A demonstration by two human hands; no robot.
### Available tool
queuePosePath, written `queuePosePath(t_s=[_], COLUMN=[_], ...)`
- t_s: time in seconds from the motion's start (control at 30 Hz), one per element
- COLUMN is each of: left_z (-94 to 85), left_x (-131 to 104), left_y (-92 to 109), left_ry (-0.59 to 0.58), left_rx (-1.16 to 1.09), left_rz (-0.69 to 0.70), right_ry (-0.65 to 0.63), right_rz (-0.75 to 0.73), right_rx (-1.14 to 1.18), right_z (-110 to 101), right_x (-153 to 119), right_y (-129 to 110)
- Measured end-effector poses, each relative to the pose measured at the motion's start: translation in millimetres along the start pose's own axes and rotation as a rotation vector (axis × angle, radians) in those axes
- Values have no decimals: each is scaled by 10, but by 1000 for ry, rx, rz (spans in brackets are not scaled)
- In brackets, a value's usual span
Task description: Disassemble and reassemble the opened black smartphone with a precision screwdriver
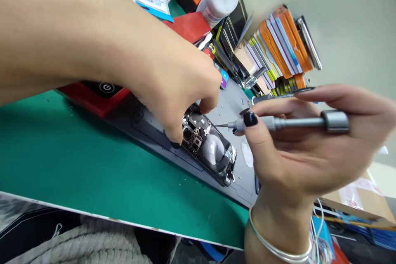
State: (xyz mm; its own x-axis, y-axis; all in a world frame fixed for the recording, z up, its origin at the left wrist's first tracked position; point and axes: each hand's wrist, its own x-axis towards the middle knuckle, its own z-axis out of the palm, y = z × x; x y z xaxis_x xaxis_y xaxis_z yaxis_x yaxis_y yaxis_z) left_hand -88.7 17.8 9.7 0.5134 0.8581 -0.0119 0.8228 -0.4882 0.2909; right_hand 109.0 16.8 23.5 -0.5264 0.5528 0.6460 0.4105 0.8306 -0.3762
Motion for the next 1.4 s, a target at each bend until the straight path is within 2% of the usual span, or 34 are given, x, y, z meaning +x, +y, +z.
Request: queuePosePath(t_s=[0.1, 0.2, 0.33, 0.4, 0.57, 0.77, 1.03, 1.23, 1.4], left_z=[26, 30, 8, -4, -28, -23, -38, -51, -37], left_x=[8, 1, -12, -16, -29, -27, -36, -13, 3], left_y=[-24, -22, 8, 20, 35, 26, 40, 94, 103], left_ry=[5, 5, 14, 12, -8, 7, -15, -51, -108], left_rx=[6, 9, 26, 48, 66, 68, 76, 103, 130], left_rz=[61, 46, 0, -7, -15, 20, -7, -25, -23], right_ry=[1, -48, -53, -61, -200, -194, -59, -44, 90], right_rz=[-78, -42, -13, -8, 77, 44, 38, 34, -5], right_rx=[143, 218, 251, 238, 123, -18, 195, 101, 138], right_z=[56, 127, 145, 122, 41, 54, 103, 132, 137], right_x=[-11, -35, -45, -43, -70, -128, -69, -53, -25], right_y=[61, 118, 121, 99, 48, 54, 50, 63, 79])
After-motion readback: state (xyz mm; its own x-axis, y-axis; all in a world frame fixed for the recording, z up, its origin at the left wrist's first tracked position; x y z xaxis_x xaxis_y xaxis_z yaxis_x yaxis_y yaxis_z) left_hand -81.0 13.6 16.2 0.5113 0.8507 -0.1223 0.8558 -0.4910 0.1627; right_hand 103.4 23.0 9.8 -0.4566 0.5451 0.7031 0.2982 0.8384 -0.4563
